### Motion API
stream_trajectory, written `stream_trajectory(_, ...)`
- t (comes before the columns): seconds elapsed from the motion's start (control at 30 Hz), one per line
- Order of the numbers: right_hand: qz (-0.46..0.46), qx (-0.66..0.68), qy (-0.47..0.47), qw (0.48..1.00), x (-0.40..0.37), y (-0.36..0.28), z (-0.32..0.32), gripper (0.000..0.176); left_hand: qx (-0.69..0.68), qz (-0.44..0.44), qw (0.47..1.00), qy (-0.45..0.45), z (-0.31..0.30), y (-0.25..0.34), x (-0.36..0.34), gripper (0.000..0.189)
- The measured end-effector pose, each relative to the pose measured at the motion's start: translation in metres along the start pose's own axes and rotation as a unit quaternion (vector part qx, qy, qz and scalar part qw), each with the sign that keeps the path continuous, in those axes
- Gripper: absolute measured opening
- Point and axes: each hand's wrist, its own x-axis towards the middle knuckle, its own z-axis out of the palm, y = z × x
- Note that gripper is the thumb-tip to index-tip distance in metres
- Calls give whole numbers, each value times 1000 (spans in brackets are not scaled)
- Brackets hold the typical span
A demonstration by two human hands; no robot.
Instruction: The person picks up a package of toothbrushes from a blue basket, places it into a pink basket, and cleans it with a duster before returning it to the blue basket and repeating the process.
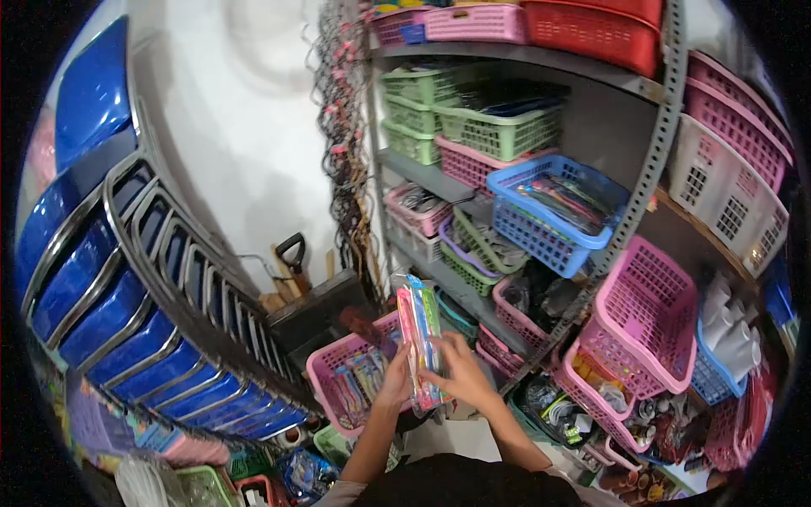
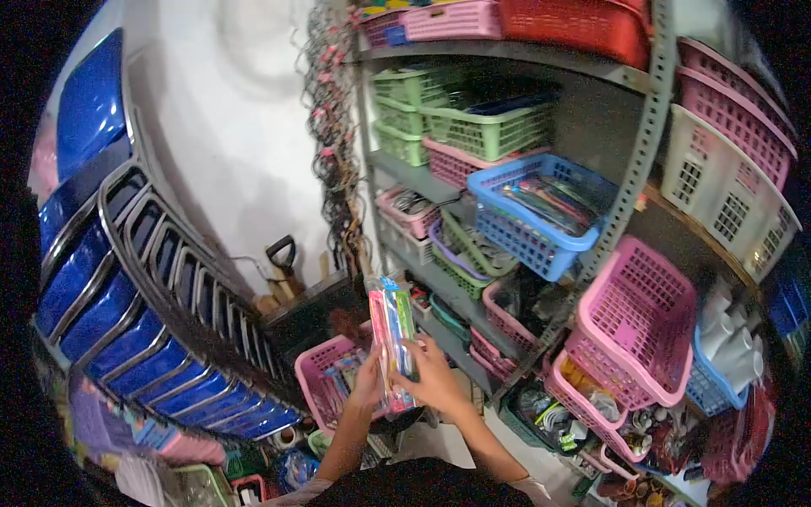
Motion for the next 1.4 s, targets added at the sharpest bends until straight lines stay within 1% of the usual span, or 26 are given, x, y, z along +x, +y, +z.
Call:
stream_trajectory(0.03,10,-26,-3,1000,-6,0,-4,61,3,-9,1000,-13,7,-3,5,37)
stream_trajectory(0.07,16,-40,-17,999,-11,12,-5,72,14,-18,999,-37,13,-7,11,36)
stream_trajectory(0.17,50,-48,4,998,-20,11,-24,78,17,-36,995,-96,36,-28,25,38)
stream_trajectory(0.23,47,-54,42,997,-26,23,-33,78,6,-24,991,-134,52,-38,32,47)
stream_trajectory(0.27,61,-40,55,996,-29,27,-40,76,6,-5,980,-198,60,-42,34,53)
stream_trajectory(0.3,73,-26,68,995,-31,29,-47,75,6,-13,978,-209,66,-49,38,53)
stream_trajectory(0.33,103,15,91,990,-33,26,-57,73,35,-6,971,-237,68,-59,42,56)
stream_trajectory(0.4,90,32,140,986,-37,28,-74,68,94,7,949,-301,88,-65,48,63)
stream_trajectory(0.43,72,43,165,983,-40,32,-82,66,180,55,926,-328,97,-67,49,68)
stream_trajectory(0.47,56,39,188,980,-43,36,-89,64,307,188,874,-326,110,-65,52,70)
stream_trajectory(0.5,39,34,201,978,-46,35,-98,64,421,315,792,-309,125,-59,53,73)
stream_trajectory(0.53,31,68,215,974,-49,32,-106,64,463,353,761,-286,139,-50,52,75)
stream_trajectory(0.57,22,102,228,968,-53,30,-112,64,454,414,736,-282,146,-50,61,67)
stream_trajectory(0.67,15,138,279,950,-64,28,-123,62,474,487,676,-284,170,-44,86,52)
stream_trajectory(0.7,17,140,286,948,-67,24,-129,61,498,474,672,-276,177,-42,93,50)
stream_trajectory(0.8,11,139,322,936,-72,21,-137,62,484,458,686,-293,202,-44,136,49)
stream_trajectory(0.87,19,166,341,925,-74,19,-139,62,556,511,599,-269,221,-42,157,50)
stream_trajectory(0.9,20,165,339,926,-74,20,-140,62,555,511,600,-267,230,-40,163,50)
stream_trajectory(0.97,25,172,344,923,-75,22,-141,63,645,540,489,-231,243,-37,174,50)
stream_trajectory(1.0,25,160,345,925,-76,24,-141,63,671,536,461,-223,246,-36,181,54)
stream_trajectory(1.13,20,188,341,921,-74,28,-139,63,719,491,443,-214,258,-29,190,60)
stream_trajectory(1.2,20,191,340,921,-74,27,-139,63,754,479,401,-205,262,-23,184,60)
stream_trajectory(1.23,21,192,338,921,-75,26,-139,63,754,478,401,-204,260,-20,181,60)
stream_trajectory(1.3,26,185,343,921,-77,25,-140,62,717,490,430,-246,252,-13,180,58)
stream_trajectory(1.33,25,186,342,921,-77,24,-140,62,718,490,429,-245,246,-11,183,58)
stream_trajectory(1.4,25,208,342,916,-76,22,-142,62,627,559,469,-272,230,-6,188,57)
